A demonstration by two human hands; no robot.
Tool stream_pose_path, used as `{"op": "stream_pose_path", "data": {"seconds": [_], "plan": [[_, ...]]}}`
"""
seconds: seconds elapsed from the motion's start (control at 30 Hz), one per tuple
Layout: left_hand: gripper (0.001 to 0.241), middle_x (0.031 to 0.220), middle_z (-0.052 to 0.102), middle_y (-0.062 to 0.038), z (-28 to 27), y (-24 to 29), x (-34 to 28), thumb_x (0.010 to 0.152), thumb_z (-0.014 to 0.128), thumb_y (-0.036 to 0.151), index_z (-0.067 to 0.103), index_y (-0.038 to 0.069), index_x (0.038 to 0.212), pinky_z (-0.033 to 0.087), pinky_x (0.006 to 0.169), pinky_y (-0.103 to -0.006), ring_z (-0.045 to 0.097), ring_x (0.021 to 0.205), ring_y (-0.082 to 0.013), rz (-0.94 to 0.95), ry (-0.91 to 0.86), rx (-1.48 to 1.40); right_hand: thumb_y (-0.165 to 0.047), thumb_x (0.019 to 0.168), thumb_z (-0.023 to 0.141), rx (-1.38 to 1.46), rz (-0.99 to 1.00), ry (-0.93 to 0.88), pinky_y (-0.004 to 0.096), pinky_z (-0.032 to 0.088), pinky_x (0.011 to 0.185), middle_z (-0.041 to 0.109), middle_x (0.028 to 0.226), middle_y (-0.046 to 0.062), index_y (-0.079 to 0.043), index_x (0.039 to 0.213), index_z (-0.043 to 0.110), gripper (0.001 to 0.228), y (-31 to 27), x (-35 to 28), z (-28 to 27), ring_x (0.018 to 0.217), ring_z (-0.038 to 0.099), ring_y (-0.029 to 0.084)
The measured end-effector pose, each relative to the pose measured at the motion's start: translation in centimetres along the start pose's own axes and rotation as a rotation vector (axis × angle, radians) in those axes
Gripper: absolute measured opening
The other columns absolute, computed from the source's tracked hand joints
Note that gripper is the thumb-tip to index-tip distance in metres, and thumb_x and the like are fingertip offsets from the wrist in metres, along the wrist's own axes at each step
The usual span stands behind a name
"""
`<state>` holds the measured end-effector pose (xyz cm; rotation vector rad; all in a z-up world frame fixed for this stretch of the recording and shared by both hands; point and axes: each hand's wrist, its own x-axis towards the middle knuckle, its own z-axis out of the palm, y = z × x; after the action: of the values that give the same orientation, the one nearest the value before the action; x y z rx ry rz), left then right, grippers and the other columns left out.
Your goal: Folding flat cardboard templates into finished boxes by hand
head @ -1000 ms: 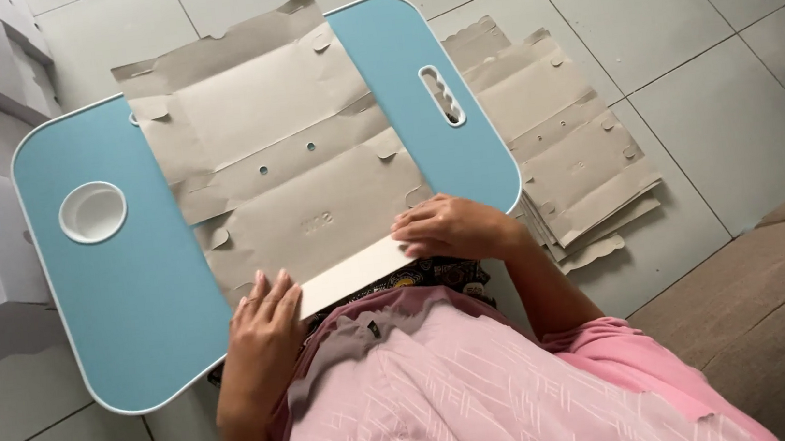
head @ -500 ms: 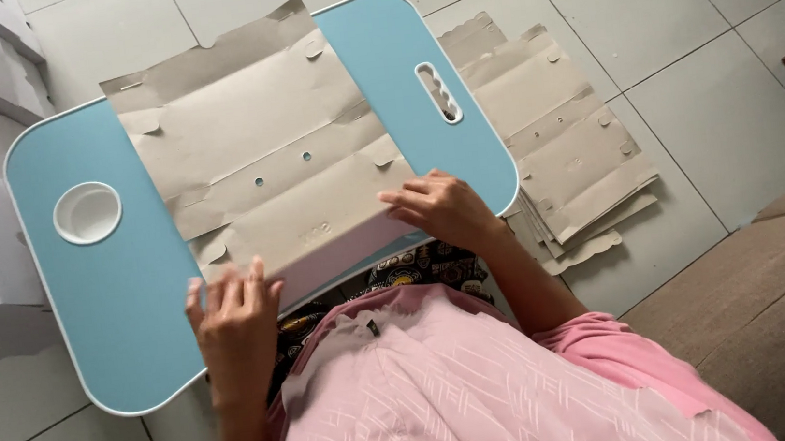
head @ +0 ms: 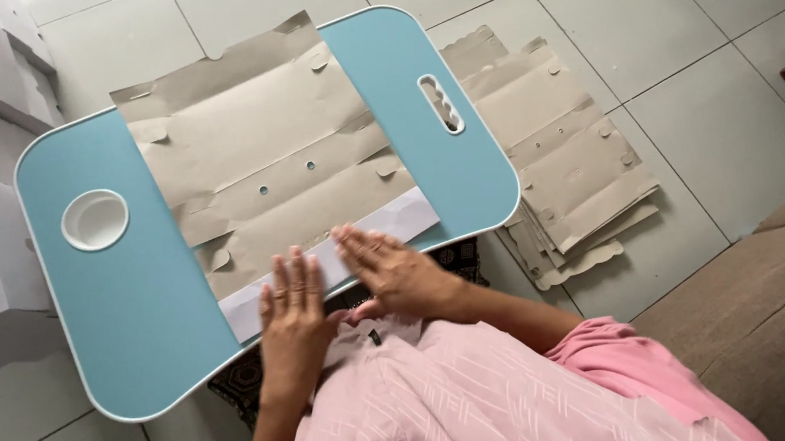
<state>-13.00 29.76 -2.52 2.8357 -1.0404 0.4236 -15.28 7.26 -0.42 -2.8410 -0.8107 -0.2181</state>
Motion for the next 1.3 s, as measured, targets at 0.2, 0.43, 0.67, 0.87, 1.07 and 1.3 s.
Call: {"op": "stream_pose_path", "data": {"seconds": [0.2, 0.43, 0.67, 0.87, 1.07, 1.3], "plan": [[0.102, 0.168, 0.028, -0.020, 0.4, -4.3, -2.6, 0.077, 0.072, 0.048, 0.032, 0.004, 0.159, 0.027, 0.119, -0.0540, 0.024, 0.154, -0.0381, -0.172, -0.051, 0.006, -0.083, 0.083, 0.055, -0.120, 0.322, -0.504, 0.049, 0.015, 0.125, 0.005, 0.169, 0.025, 0.001, 0.161, 0.015, 0.121, 4.8, -1.0, -3.5, 0.156, 0.005, 0.039], [0.107, 0.167, 0.025, -0.024, 0.1, -0.6, 0.0, 0.073, 0.079, 0.041, 0.029, 0.001, 0.159, 0.023, 0.120, -0.0563, 0.020, 0.155, -0.0413, -0.162, -0.083, 0.025, -0.068, 0.080, 0.075, -0.120, 0.169, -0.291, 0.050, 0.013, 0.125, 0.008, 0.167, 0.032, 0.007, 0.159, 0.018, 0.123, -0.3, 0.7, 0.1, 0.155, 0.007, 0.045], [0.100, 0.168, 0.028, -0.016, 0.2, -1.8, -0.7, 0.072, 0.079, 0.031, 0.034, 0.010, 0.159, 0.030, 0.116, -0.0552, 0.024, 0.153, -0.0434, -0.099, -0.039, 0.046, -0.052, 0.077, 0.079, -0.133, 0.080, -0.132, 0.053, 0.030, 0.119, 0.024, 0.163, 0.034, 0.007, 0.155, 0.032, 0.109, 0.0, 0.1, -1.4, 0.151, 0.025, 0.047], [0.076, 0.163, 0.039, -0.009, 0.0, -4.3, -2.8, 0.083, 0.069, 0.024, 0.044, 0.016, 0.154, 0.042, 0.111, -0.0467, 0.038, 0.148, -0.0396, -0.059, 0.019, 0.147, -0.028, 0.083, 0.081, -0.258, 0.259, -0.273, 0.055, 0.037, 0.115, 0.033, 0.157, 0.036, 0.001, 0.153, 0.040, 0.087, 3.2, -2.3, -0.6, 0.147, 0.033, 0.047], [0.045, 0.138, 0.065, -0.003, -4.7, -6.0, -3.6, 0.097, 0.057, 0.016, 0.062, 0.022, 0.141, 0.050, 0.102, -0.0422, 0.057, 0.131, -0.0321, -0.053, 0.013, -0.259, -0.016, 0.089, 0.068, -0.255, 0.164, -0.023, 0.042, 0.056, 0.077, 0.066, 0.129, 0.017, -0.017, 0.125, 0.068, 0.036, 5.0, -4.4, -2.7, 0.120, 0.065, 0.034], [0.045, 0.104, 0.081, 0.001, -8.3, -8.1, -2.3, 0.097, 0.059, 0.015, 0.063, 0.026, 0.140, 0.058, 0.088, -0.0357, 0.075, 0.101, -0.0223, -0.279, 0.111, -0.955, -0.013, 0.089, 0.076, 0.532, 0.142, 0.222, 0.037, 0.056, 0.088, 0.079, 0.100, -0.002, -0.019, 0.102, 0.077, 0.014, 10.0, -4.4, -7.6, 0.095, 0.074, 0.025]]}}
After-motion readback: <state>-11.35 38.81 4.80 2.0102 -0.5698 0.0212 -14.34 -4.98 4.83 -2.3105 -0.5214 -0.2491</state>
